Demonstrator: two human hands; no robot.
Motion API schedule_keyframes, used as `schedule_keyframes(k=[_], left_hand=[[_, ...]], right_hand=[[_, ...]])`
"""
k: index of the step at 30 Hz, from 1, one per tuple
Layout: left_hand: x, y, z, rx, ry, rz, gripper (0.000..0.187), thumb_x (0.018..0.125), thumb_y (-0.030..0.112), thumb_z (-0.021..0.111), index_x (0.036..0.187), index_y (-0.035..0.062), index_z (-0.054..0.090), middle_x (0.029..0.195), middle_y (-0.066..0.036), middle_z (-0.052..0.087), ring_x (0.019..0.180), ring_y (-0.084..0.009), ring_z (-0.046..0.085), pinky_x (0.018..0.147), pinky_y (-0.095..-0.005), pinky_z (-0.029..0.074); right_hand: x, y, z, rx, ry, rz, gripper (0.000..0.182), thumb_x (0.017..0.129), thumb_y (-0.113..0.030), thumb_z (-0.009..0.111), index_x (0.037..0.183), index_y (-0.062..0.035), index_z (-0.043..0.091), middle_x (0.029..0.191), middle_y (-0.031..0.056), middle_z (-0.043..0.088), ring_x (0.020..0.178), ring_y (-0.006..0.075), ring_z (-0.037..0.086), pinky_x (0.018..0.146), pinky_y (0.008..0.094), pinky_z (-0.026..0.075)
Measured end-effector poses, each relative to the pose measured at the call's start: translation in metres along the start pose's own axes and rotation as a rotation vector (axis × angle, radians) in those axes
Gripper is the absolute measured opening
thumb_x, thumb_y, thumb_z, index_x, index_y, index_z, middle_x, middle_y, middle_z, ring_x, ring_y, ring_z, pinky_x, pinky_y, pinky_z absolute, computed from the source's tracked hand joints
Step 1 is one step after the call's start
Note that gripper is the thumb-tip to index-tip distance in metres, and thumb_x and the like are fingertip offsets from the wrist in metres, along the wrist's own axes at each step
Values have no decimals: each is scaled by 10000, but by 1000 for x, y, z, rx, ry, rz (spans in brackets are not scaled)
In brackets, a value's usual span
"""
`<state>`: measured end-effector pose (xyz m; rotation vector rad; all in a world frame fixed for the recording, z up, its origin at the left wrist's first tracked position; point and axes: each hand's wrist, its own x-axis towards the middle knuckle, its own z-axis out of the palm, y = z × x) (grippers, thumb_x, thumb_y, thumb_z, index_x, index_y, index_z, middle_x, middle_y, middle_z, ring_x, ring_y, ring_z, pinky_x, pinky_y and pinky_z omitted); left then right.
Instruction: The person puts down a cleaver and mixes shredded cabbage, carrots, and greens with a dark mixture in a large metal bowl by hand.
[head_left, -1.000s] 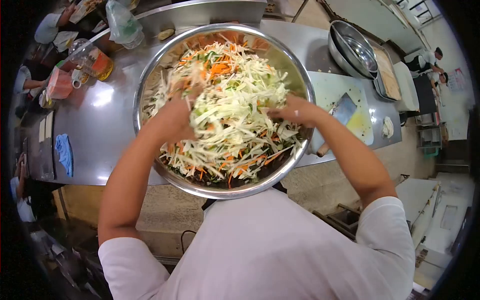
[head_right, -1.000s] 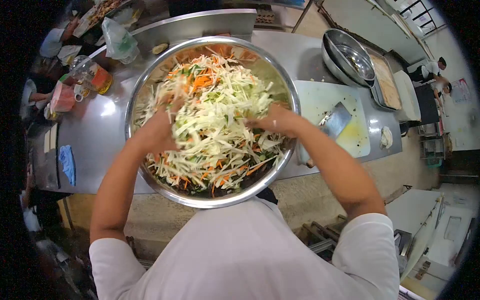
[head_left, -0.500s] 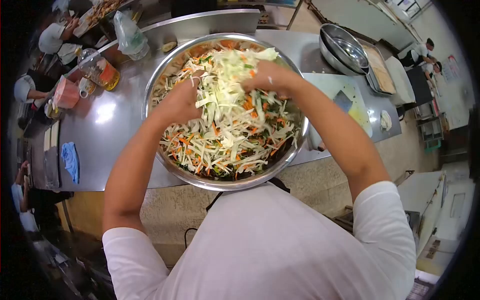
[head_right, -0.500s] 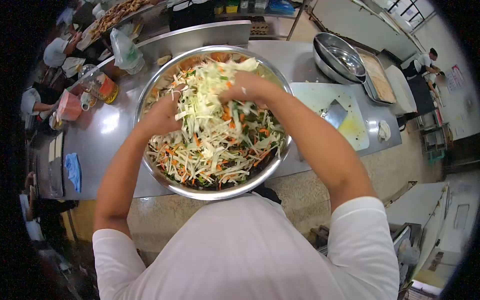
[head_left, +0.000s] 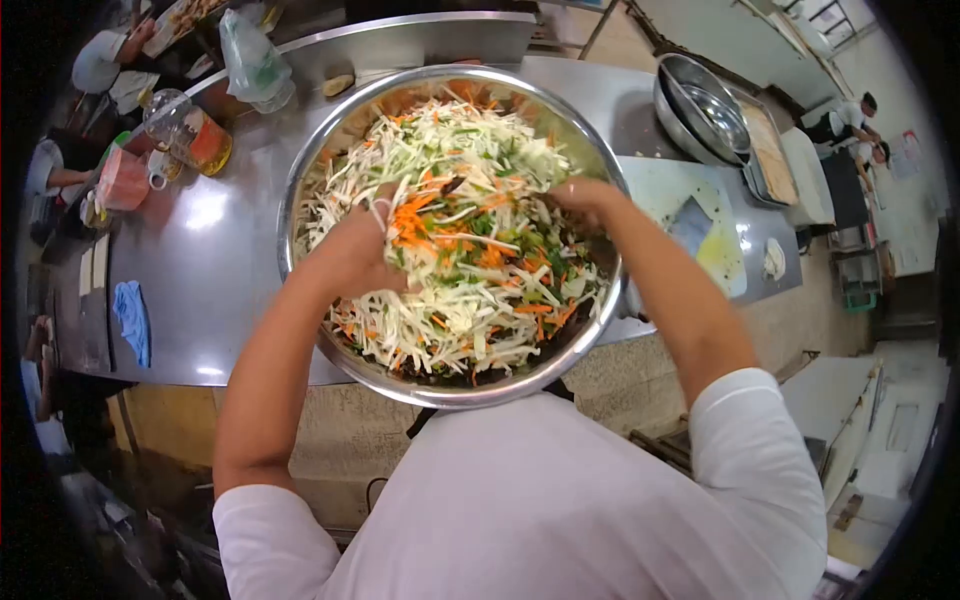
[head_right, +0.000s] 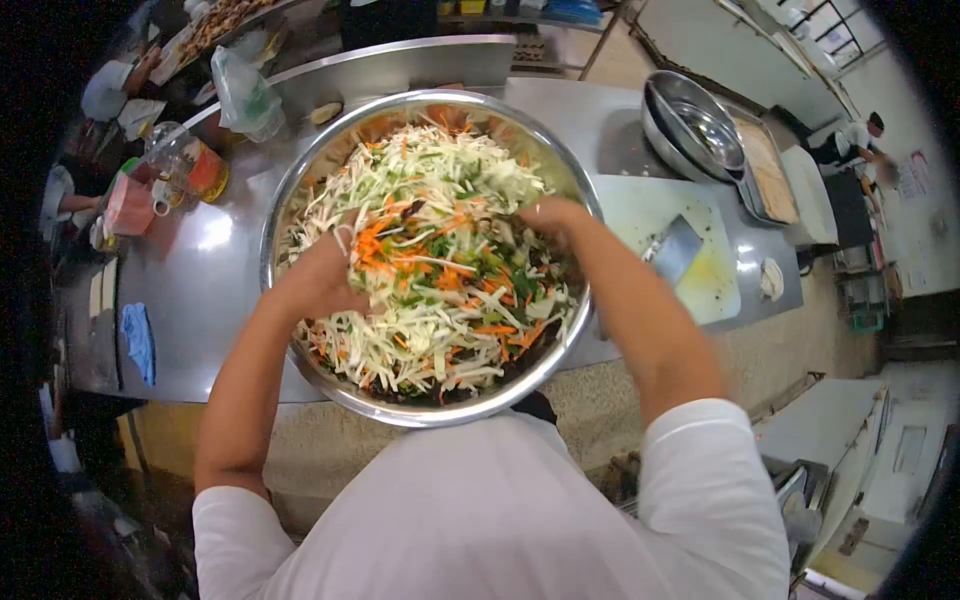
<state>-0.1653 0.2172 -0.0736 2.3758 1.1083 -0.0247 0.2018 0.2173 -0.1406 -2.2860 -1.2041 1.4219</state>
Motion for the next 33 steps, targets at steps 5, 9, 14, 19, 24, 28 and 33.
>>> schedule_keyframes(k=[5, 9, 14, 19, 24, 28, 33], left_hand=[[10, -7, 7, -162, -26, -168, 1179, 587, 224, 932, 1519, 0, 245, 1508, -261, 370, 1389, -405, 385, 1155, -406, 337], [23, -13, 16, -202, 37, -164, 1101, 580, 185, 925, 1491, 21, 331, 1423, -238, 478, 1296, -409, 473, 1096, -424, 391], [29, -46, 34, -161, 286, 110, 1258, 581, 202, 926, 1484, -159, 127, 1144, -330, 616, 1103, -471, 586, 936, -472, 488], [14, -3, -22, -187, 129, -27, 1038, 609, 128, 896, 1457, -53, 325, 1265, -291, 572, 1208, -404, 558, 1007, -411, 457], [7, 28, -74, -92, 2, 37, 1212, 573, 214, 949, 1514, -50, 233, 1454, -301, 439, 1360, -373, 451, 1139, -379, 364], [20, 62, -84, -39, 229, 183, 1259, 590, 306, 951, 1540, -13, 189, 1454, -309, 426, 1367, -402, 427, 1142, -401, 356], [48, 44, -48, 34, 116, 139, 912, 657, 337, 915, 1374, 2, 461, 1323, -245, 525, 1206, -415, 539, 1022, -444, 452]], right_hand=[[100, 43, 36, 302, -150, 152, 419, 925, -331, 573, 1227, -45, 615, 1201, 194, 628, 972, 355, 609, 780, 536, 493], [83, 39, 38, 267, -218, 114, 566, 910, -412, 600, 1378, -104, 516, 1418, 184, 498, 1254, 386, 494, 933, 640, 435], [118, 65, 24, 449, -178, -39, 470, 929, -431, 605, 1303, -147, 601, 1271, 128, 632, 1180, 308, 592, 839, 551, 543], [-30, -36, -9, 261, -171, -362, 374, 918, -214, 619, 1237, -17, 618, 1142, 118, 671, 1044, 199, 618, 843, 399, 520], [4, -64, -48, -271, -218, -835, 435, 892, -265, 684, 1250, -28, 613, 1100, 109, 693, 973, 194, 638, 891, 366, 504], [-87, -154, -20, -505, -79, -614, 408, 821, -287, 753, 1139, -43, 677, 1031, 89, 713, 947, 182, 636, 837, 348, 502], [-95, -148, 13, -555, 14, -768, 475, 723, -248, 757, 1129, -27, 646, 809, 143, 671, 640, 196, 624, 524, 355, 495]])
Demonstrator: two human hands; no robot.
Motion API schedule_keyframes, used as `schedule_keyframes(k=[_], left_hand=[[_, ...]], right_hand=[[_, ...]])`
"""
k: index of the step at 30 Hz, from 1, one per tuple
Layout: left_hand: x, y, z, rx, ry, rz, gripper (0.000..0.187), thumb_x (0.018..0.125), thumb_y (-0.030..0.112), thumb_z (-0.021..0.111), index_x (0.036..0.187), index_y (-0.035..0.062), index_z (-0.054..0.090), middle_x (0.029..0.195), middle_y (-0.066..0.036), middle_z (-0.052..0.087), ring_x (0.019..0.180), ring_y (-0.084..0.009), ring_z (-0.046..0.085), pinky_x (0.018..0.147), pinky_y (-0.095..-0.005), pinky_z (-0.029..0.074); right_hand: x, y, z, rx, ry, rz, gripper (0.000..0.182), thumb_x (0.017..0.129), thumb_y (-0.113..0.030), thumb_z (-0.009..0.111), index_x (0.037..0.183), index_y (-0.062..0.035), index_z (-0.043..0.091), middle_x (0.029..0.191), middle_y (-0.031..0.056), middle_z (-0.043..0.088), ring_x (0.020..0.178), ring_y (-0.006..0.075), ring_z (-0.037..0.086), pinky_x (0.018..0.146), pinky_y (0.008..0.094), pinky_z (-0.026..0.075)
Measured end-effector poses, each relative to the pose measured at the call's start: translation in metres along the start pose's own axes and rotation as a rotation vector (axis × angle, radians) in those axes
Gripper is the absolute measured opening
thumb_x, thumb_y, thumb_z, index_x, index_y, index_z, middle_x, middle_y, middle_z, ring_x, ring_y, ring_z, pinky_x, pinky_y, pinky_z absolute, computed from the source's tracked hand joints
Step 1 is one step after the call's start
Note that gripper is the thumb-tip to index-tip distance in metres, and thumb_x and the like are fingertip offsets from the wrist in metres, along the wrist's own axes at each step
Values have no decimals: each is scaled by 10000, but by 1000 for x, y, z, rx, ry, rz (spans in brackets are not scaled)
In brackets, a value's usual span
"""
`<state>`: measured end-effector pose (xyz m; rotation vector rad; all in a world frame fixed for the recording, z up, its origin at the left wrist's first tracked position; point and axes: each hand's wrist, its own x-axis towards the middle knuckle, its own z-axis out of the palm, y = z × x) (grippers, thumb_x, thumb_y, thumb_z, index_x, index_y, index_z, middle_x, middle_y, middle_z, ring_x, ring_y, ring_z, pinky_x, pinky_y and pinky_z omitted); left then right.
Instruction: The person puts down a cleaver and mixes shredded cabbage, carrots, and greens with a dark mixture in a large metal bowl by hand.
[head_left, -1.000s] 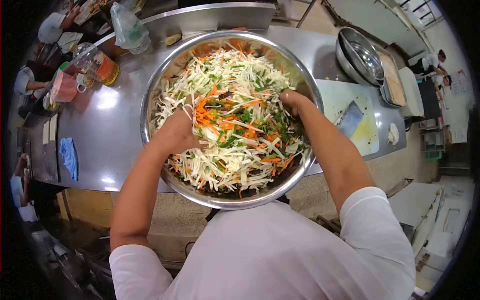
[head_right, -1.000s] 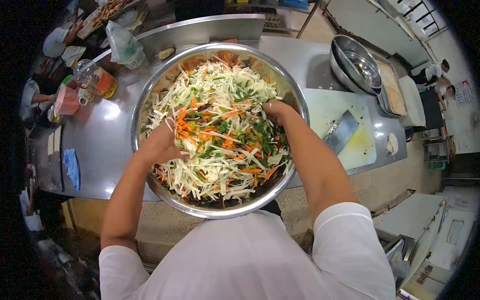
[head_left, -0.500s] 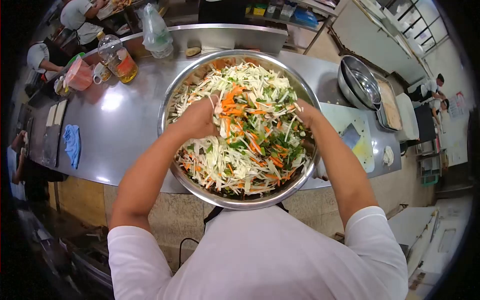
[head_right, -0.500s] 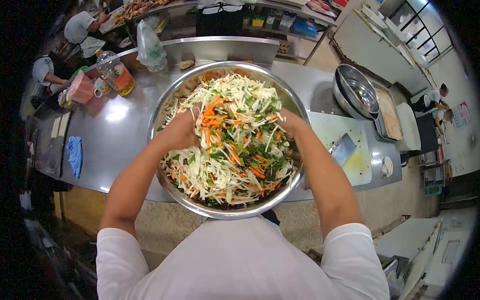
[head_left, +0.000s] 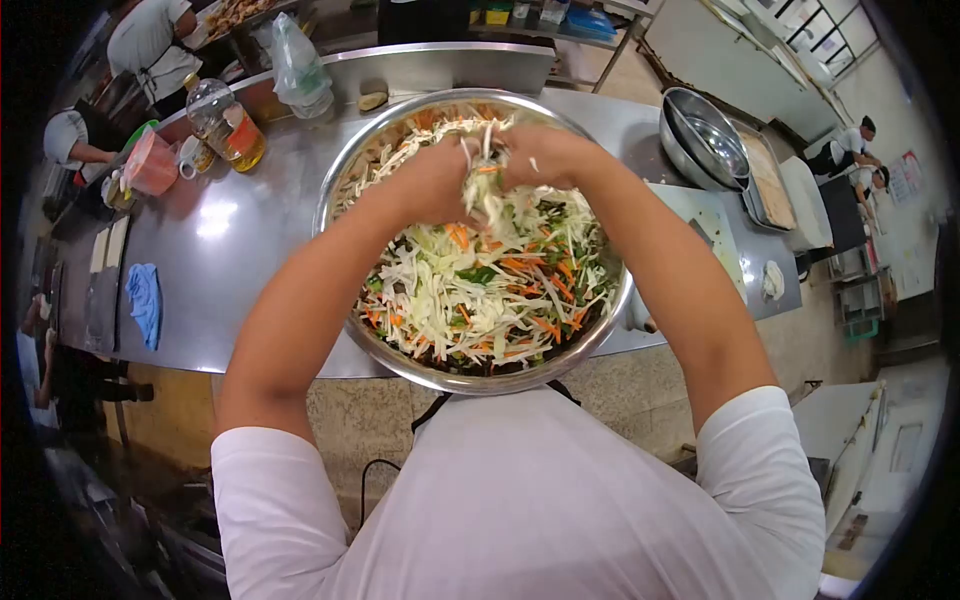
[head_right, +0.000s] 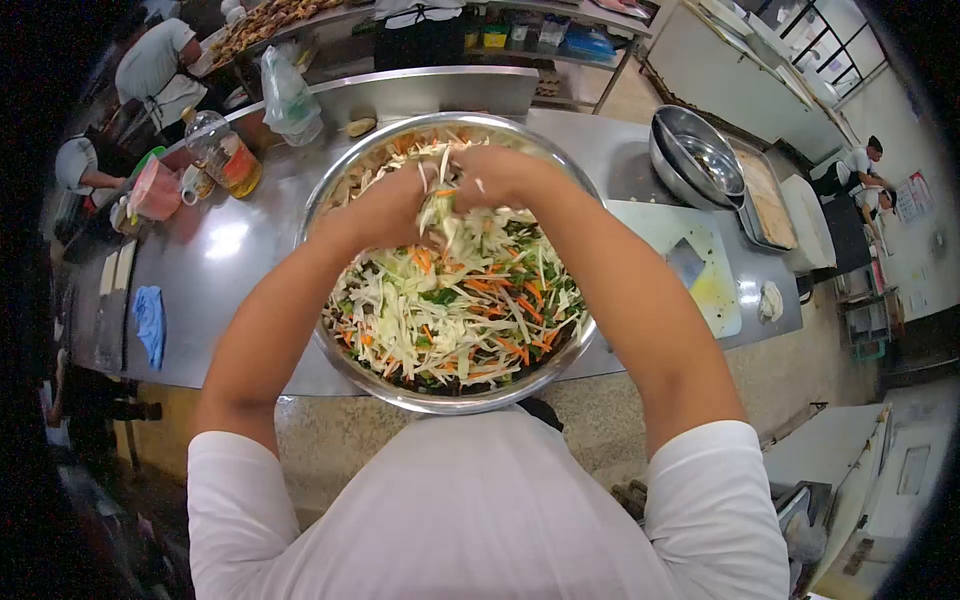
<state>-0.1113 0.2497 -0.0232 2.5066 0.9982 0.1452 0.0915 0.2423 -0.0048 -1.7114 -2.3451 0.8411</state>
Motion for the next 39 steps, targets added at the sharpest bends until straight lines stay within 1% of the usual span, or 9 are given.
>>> schedule_keyframes(k=[3, 5, 14, 19, 22, 25, 29, 33, 39], left_hand=[[-15, -36, 26, 45, 197, 20, 939, 643, 340, 915, 1397, 24, 453, 1285, -267, 552, 1185, -422, 570, 997, -462, 481], [-41, -46, 16, -9, 130, 10, 883, 681, 310, 891, 1405, 54, 454, 1270, -284, 542, 1160, -431, 576, 987, -466, 487], [-46, -30, 46, 147, -107, -145, 1106, 704, 113, 768, 1573, 39, 86, 1143, -354, 559, 1022, -478, 615, 920, -474, 506], [-21, -22, 31, 109, 87, -87, 840, 706, 72, 712, 1463, 0, 355, 964, -236, 666, 918, -412, 651, 792, -481, 527], [-4, 4, 8, 133, 45, -74, 364, 732, 121, 707, 1057, -17, 620, 910, -244, 669, 917, -411, 656, 798, -483, 527], [1, 4, -8, 204, 66, 37, 258, 740, 139, 712, 926, -28, 647, 911, -249, 671, 923, -415, 656, 815, -484, 525], [1, -9, -18, -162, 67, 70, 315, 775, 97, 687, 1047, -57, 652, 1001, -275, 678, 1017, -431, 648, 875, -476, 512], [0, -1, -14, -60, 254, 98, 421, 793, 117, 718, 1182, -6, 613, 1032, -257, 686, 1041, -415, 646, 875, -472, 509], [-12, 3, -15, -66, 158, -86, 393, 834, 352, 781, 1033, 20, 716, 1115, -244, 663, 1039, -368, 645, 867, -472, 511]], right_hand=[[-25, 33, 1, 12, -85, 114, 651, 748, -261, 759, 1316, 0, 577, 1080, 197, 675, 862, 232, 632, 793, 376, 512], [-46, 76, 14, 268, -64, 281, 675, 739, -292, 786, 1314, -22, 556, 873, 152, 691, 635, 200, 625, 546, 371, 521], [-40, 97, 106, 859, -18, 570, 615, 740, -62, 782, 1295, 60, 548, 1177, 163, 671, 1020, 257, 651, 882, 393, 541], [-58, 82, 75, 697, 125, 299, 571, 696, -36, 762, 1228, 73, 586, 1130, 181, 682, 951, 274, 662, 837, 372, 544], [-47, 72, 33, 234, 75, 355, 485, 714, -125, 730, 1132, 95, 619, 1030, 245, 695, 911, 314, 678, 792, 393, 543], [-46, 60, 5, -19, 46, 185, 450, 738, -157, 693, 1118, 76, 632, 961, 241, 708, 845, 327, 686, 757, 419, 541], [-61, 31, -27, 215, -8, 42, 472, 767, -155, 685, 1213, -11, 627, 1040, 219, 693, 909, 307, 654, 806, 403, 508], [-37, 25, -29, -181, 21, 48, 436, 829, -195, 704, 1229, -53, 606, 1024, 130, 699, 902, 254, 635, 807, 383, 503], [-44, 26, -5, 126, 105, 43, 352, 875, -245, 691, 1159, -40, 656, 993, 179, 703, 897, 266, 635, 847, 390, 492]])
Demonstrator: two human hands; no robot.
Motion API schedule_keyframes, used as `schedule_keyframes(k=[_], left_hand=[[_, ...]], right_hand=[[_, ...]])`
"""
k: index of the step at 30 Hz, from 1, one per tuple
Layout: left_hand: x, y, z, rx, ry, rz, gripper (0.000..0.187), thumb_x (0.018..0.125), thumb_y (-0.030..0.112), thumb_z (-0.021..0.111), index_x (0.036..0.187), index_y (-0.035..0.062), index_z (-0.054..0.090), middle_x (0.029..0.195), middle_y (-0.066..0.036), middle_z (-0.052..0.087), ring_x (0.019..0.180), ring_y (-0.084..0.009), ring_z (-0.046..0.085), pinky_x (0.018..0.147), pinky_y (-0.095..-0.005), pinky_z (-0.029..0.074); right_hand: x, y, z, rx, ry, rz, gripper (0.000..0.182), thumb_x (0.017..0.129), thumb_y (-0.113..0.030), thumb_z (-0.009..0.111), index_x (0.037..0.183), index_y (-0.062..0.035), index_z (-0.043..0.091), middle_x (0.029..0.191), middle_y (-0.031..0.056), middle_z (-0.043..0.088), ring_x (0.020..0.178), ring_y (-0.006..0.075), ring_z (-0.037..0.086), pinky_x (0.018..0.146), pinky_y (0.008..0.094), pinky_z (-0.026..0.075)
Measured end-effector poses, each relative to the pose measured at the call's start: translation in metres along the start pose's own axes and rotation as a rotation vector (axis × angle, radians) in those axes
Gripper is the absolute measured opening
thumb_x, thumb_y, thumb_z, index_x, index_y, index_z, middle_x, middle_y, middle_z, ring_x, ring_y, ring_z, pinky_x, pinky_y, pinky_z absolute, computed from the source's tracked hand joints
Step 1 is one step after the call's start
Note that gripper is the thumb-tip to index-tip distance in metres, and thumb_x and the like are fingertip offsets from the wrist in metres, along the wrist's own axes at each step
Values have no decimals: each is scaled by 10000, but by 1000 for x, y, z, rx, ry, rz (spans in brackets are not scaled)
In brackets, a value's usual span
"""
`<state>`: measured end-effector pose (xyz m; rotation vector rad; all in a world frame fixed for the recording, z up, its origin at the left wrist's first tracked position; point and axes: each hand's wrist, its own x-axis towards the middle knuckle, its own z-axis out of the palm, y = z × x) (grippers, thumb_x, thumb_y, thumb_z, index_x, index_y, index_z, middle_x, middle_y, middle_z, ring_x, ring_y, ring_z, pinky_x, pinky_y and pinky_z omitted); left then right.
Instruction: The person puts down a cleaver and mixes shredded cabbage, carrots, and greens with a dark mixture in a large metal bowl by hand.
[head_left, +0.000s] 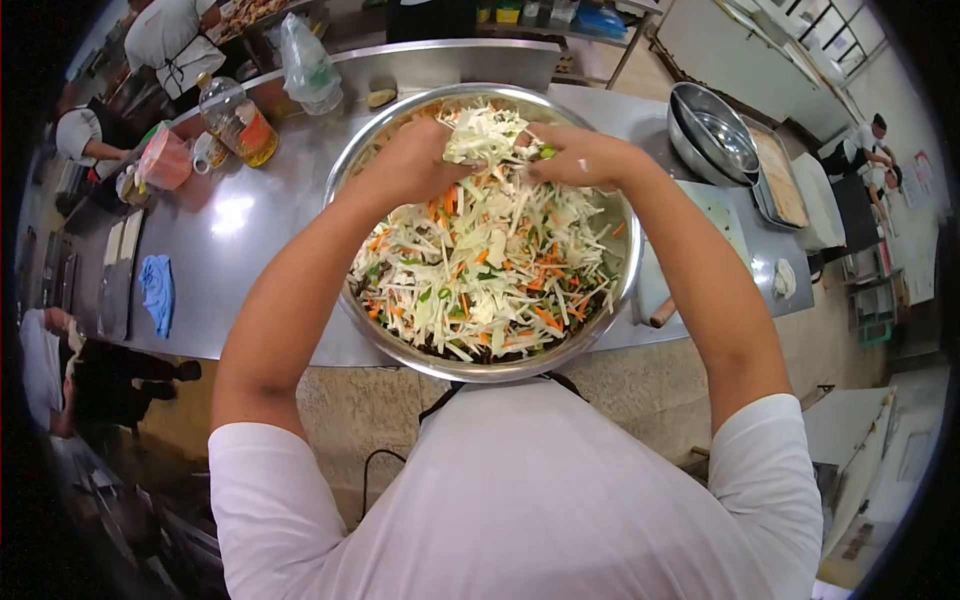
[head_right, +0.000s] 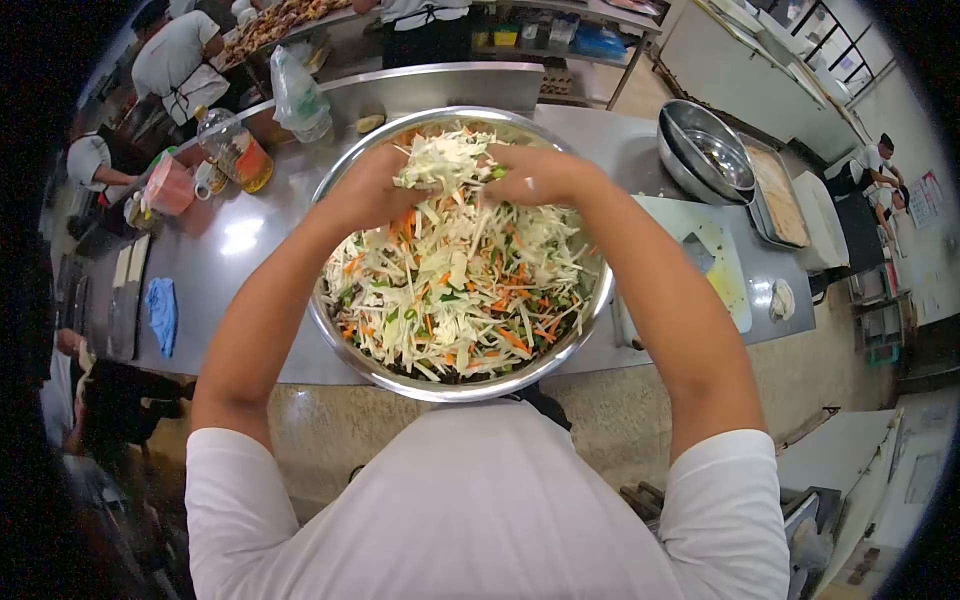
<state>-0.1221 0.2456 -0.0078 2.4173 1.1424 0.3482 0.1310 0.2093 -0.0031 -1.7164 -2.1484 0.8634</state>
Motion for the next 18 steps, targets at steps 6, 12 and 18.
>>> schedule_keyframes(k=[6, 12, 18], left_hand=[[-48, -14, 43, 204, -82, 88, 769, 768, 334, 839, 1409, 97, 487, 1514, -293, 317, 1091, -457, 615, 973, -492, 505], [-27, -24, 42, 192, 48, -160, 435, 758, 24, 646, 1190, 71, 616, 879, -232, 693, 900, -418, 671, 821, -495, 523], [-53, -16, 44, 42, 20, -46, 761, 759, 141, 735, 1465, 159, 454, 1358, -325, 505, 1044, -423, 647, 892, -475, 536]], right_hand=[[-6, 20, 6, -170, 61, -100, 339, 888, -256, 702, 1133, -23, 678, 942, 227, 696, 847, 331, 643, 804, 409, 493], [-22, -1, 17, -228, -15, 83, 353, 900, -308, 704, 1058, 6, 698, 807, 232, 682, 726, 357, 640, 723, 442, 495], [-30, 33, 25, -106, 76, 93, 287, 841, -250, 667, 1031, -39, 711, 832, 253, 671, 814, 422, 655, 754, 483, 510]])
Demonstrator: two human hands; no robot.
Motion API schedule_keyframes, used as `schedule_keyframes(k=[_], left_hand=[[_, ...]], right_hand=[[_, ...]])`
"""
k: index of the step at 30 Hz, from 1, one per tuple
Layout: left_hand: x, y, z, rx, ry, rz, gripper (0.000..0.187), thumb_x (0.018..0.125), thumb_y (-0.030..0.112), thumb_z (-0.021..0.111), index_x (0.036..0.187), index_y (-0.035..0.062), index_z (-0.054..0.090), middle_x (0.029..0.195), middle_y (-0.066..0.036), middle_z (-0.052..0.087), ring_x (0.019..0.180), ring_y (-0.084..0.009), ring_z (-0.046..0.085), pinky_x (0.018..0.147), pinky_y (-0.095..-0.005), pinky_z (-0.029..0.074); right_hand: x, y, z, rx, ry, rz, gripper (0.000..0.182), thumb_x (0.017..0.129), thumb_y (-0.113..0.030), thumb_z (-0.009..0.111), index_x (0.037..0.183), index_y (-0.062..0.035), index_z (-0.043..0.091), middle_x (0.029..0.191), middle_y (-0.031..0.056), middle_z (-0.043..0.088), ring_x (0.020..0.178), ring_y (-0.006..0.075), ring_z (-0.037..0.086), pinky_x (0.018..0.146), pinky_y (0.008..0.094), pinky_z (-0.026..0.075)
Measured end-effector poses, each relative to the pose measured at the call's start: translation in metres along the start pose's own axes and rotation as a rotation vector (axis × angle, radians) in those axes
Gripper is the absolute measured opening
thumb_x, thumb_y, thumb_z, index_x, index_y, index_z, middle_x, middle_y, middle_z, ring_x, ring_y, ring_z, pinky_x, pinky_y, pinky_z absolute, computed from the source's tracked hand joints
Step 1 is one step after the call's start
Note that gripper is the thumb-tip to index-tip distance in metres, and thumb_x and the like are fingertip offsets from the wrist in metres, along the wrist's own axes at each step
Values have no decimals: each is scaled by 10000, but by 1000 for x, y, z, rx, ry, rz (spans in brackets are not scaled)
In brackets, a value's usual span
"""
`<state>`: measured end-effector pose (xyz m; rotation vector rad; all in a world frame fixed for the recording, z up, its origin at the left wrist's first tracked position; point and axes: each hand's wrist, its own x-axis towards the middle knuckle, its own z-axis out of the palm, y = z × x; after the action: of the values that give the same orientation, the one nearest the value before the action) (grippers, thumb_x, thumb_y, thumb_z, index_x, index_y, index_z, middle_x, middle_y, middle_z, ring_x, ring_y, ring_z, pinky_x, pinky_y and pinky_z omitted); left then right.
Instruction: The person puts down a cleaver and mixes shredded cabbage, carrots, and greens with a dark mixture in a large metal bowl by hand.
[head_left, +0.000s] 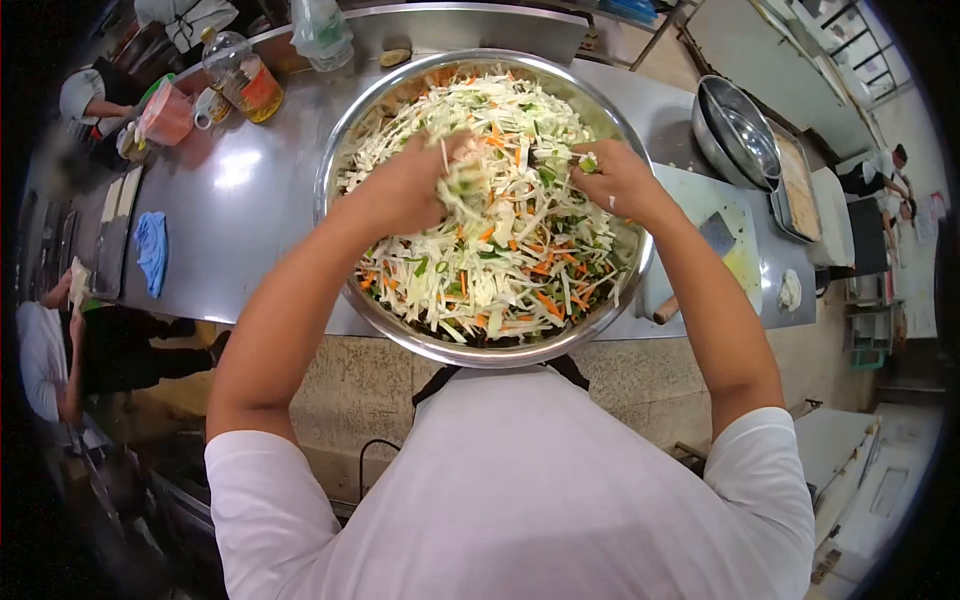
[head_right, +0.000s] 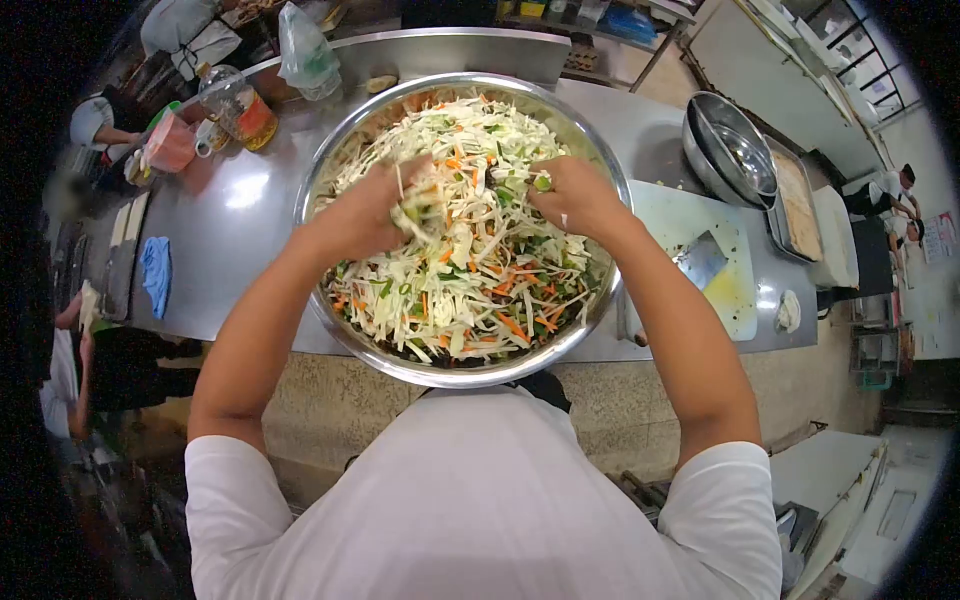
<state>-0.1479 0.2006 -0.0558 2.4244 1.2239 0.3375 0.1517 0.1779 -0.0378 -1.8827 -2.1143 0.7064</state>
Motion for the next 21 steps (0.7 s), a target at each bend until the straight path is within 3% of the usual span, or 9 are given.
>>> schedule_keyframes(k=[2, 6, 7, 10, 11, 14, 15, 19, 21], left_hand=[[-4, 34, 2, 177, -167, -188, 874, 754, 124, 748, 1533, 211, 362, 1427, -315, 408, 1115, -419, 617, 928, -465, 532], [10, 30, 13, 104, -95, -255, 815, 772, 74, 749, 1500, 196, 404, 1451, -306, 393, 1146, -457, 596, 979, -461, 511], [7, 34, 10, 76, -60, -287, 901, 722, 84, 802, 1498, 207, 360, 1508, -317, 322, 1199, -487, 558, 1023, -461, 485], [-26, 82, -7, 168, -49, -447, 1021, 711, 165, 853, 1545, 219, 267, 1544, -329, 249, 1236, -480, 541, 1032, -478, 476], [-34, 93, 1, 176, -54, -482, 1021, 711, 165, 853, 1545, 219, 267, 1544, -329, 249, 1236, -480, 541, 1032, -478, 476], [-54, 104, 54, 496, -264, -566, 1136, 693, 127, 834, 1585, 165, 132, 1502, -433, 208, 1206, -545, 532, 1030, -503, 473], [-47, 90, 79, 465, -246, -680, 1176, 632, 79, 851, 1574, 139, 149, 1426, -436, 313, 1128, -520, 578, 970, -484, 509], [-30, 109, 67, 145, 68, -622, 1032, 643, -4, 802, 1519, 92, 266, 1202, -337, 493, 1043, -475, 607, 890, -480, 528], [-21, 100, 67, 108, 169, -536, 1010, 646, -3, 794, 1513, 68, 281, 1192, -321, 509, 1038, -469, 608, 895, -478, 522]], right_hand=[[7, 14, 11, 7, 51, -109, 302, 819, -219, 673, 1060, -41, 705, 878, 260, 674, 840, 425, 656, 768, 481, 512], [20, 29, 17, 2, 105, -299, 401, 785, -163, 693, 1171, -55, 671, 959, 264, 682, 910, 418, 657, 827, 467, 514], [13, 21, -3, 52, -81, -178, 517, 807, -244, 742, 1285, -96, 610, 1105, 294, 648, 1025, 407, 645, 874, 476, 496], [10, 37, -16, 30, -185, -263, 735, 820, -388, 775, 1431, -114, 473, 1349, 345, 502, 1178, 427, 576, 954, 480, 470], [17, 51, -10, 26, -266, -284, 1016, 767, -443, 824, 1528, -34, 287, 1479, 316, 373, 1342, 405, 436, 1115, 450, 359], [20, 70, 33, -68, -320, -420, 1241, 650, -535, 880, 1517, 57, 217, 1478, 329, 374, 1369, 390, 415, 1168, 431, 315], [26, 72, 65, 10, -327, -260, 1308, 577, -501, 923, 1481, 118, 209, 1444, 335, 415, 1338, 384, 453, 1157, 410, 338], [31, 58, 49, 538, -440, -361, 992, 574, -221, 894, 1365, 111, 396, 1269, 243, 594, 1186, 323, 579, 1069, 363, 437], [30, 42, 8, 442, -414, -363, 940, 582, -196, 886, 1349, 96, 428, 1256, 226, 607, 1173, 309, 586, 1053, 364, 448]])
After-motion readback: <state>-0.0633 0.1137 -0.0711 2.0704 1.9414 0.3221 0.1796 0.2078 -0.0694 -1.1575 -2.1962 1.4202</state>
